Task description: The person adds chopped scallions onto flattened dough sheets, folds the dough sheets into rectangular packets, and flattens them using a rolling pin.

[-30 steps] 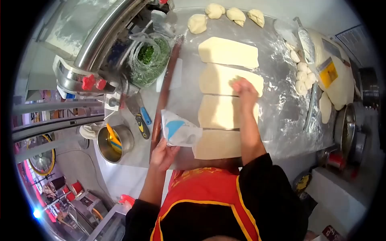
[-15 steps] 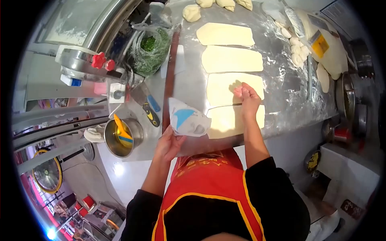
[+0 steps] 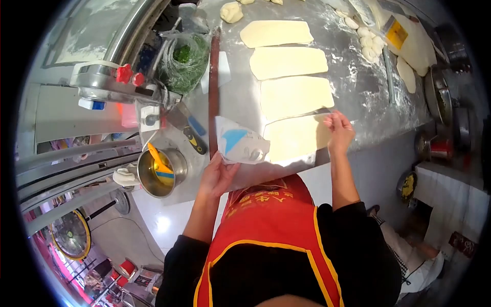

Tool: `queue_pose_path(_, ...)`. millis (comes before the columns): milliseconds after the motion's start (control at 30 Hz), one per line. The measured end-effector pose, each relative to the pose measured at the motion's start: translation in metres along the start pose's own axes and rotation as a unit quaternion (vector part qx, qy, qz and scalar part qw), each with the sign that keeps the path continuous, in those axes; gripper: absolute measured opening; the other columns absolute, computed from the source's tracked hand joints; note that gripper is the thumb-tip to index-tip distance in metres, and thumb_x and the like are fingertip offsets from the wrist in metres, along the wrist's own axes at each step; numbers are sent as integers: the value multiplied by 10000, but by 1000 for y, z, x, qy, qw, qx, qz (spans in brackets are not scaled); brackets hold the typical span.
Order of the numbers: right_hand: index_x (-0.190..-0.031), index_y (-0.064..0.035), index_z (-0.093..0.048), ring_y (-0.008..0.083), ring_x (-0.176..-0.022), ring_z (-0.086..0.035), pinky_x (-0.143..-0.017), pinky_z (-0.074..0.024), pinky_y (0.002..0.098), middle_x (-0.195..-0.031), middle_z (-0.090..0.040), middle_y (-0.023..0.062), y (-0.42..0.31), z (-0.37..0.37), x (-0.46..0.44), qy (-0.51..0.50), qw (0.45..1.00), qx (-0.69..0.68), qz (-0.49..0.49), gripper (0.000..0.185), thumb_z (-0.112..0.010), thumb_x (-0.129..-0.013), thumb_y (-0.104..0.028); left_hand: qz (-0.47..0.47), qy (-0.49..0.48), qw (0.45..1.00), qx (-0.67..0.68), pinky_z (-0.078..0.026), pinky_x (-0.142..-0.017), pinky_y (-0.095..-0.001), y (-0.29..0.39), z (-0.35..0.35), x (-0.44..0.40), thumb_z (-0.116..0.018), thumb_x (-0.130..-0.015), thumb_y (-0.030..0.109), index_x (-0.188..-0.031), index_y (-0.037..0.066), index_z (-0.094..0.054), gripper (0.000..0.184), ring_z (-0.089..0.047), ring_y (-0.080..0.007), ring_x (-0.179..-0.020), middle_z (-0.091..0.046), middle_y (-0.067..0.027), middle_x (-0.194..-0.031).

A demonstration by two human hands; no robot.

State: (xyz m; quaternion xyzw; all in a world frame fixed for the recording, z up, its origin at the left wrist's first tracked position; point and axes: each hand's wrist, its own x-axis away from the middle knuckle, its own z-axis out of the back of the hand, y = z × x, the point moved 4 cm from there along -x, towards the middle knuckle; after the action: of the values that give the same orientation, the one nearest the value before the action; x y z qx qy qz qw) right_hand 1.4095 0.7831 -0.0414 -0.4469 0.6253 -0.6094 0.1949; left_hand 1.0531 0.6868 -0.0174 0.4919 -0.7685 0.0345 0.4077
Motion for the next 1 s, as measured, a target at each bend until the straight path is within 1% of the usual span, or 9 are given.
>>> queue_pose_path(100,-966,15,-666,93,-691,-600,-658,-515,238,-779,-645,45,20,18,22,25,993,114,17,157,-558,-920,-89,17,-10,1000,0,-490,-952,-349,-2,4,-2,-373,-1022,239,-1337,67,-413,361,-547,-208,-1148,-532,-81,-1292)
queue_pose_path(233,-1001,16,-673,85,-700,-589,-678,-505,241,-826,-652,32,42,-26,75,-121,988,93,-38,182,-546,-911,-81,12,-13,1000,-13,-494,-947,-356,-2,-3,-1,-382,-1019,238,-1332,65,-418,360,-545,-213,-1150,-532,-80,-1293)
queue_pose_path(300,-996,19,-670,91,-696,-602,-669,-512,233,-836,-652,41,36,2,53,-85,986,137,39,160,-573,-902,-67,10,-1,1000,-9,-499,-940,-357,-1,-2,-3,-391,-1017,237,-1328,62,-422,358,-549,-217,-1146,-531,-85,-1295)
queue_pose_path(433,-1015,49,-647,104,-688,-615,-649,-527,221,-820,-646,54,20,52,20,66,997,35,26,167,-569,-916,-62,12,-11,1000,-5,-506,-934,-365,-3,5,-8,-411,-1011,234,-1320,60,-429,356,-547,-223,-1153,-533,-94,-1289)
queue_pose_path(533,-1016,64,-638,129,-679,-626,-658,-542,241,-824,-642,64,32,25,44,-50,996,69,-16,160,-541,-924,-25,19,-24,1000,-4,-512,-934,-365,-2,9,-10,-413,-1010,239,-1316,61,-429,355,-550,-233,-1151,-533,-98,-1285)
queue_pose_path(633,-987,42,-652,114,-679,-619,-661,-525,231,-822,-648,54,23,29,36,4,998,62,19,150,-554,-919,-49,10,3,1000,8,-526,-920,-364,1,5,-9,-412,-1010,244,-1303,57,-433,348,-557,-243,-1143,-538,-104,-1274)
queue_pose_path(833,-962,37,-656,96,-699,-599,-661,-501,227,-820,-652,45,8,-2,7,-45,992,114,-31,152,-572,-901,-74,-3,34,999,12,-531,-910,-362,2,3,-12,-386,-1018,240,-1294,53,-437,337,-558,-244,-1140,-532,-106,-1280)
queue_pose_path(967,-991,45,-646,103,-690,-609,-655,-514,246,-800,-643,40,11,-47,-36,-43,999,9,-1,178,-529,-912,-64,-19,60,998,3,-522,-914,-362,1,0,-11,-356,-1025,242,-1312,49,-426,353,-556,-235,-1139,-525,-102,-1290)
queue_pose_path(1000,-1003,44,-644,115,-686,-614,-653,-513,239,-802,-639,51,26,-59,-43,-122,990,71,20,179,-506,-912,-23,-24,66,998,-1,-520,-916,-363,0,-3,-11,-350,-1026,243,-1315,47,-423,357,-556,-232,-1137,-525,-102,-1291)
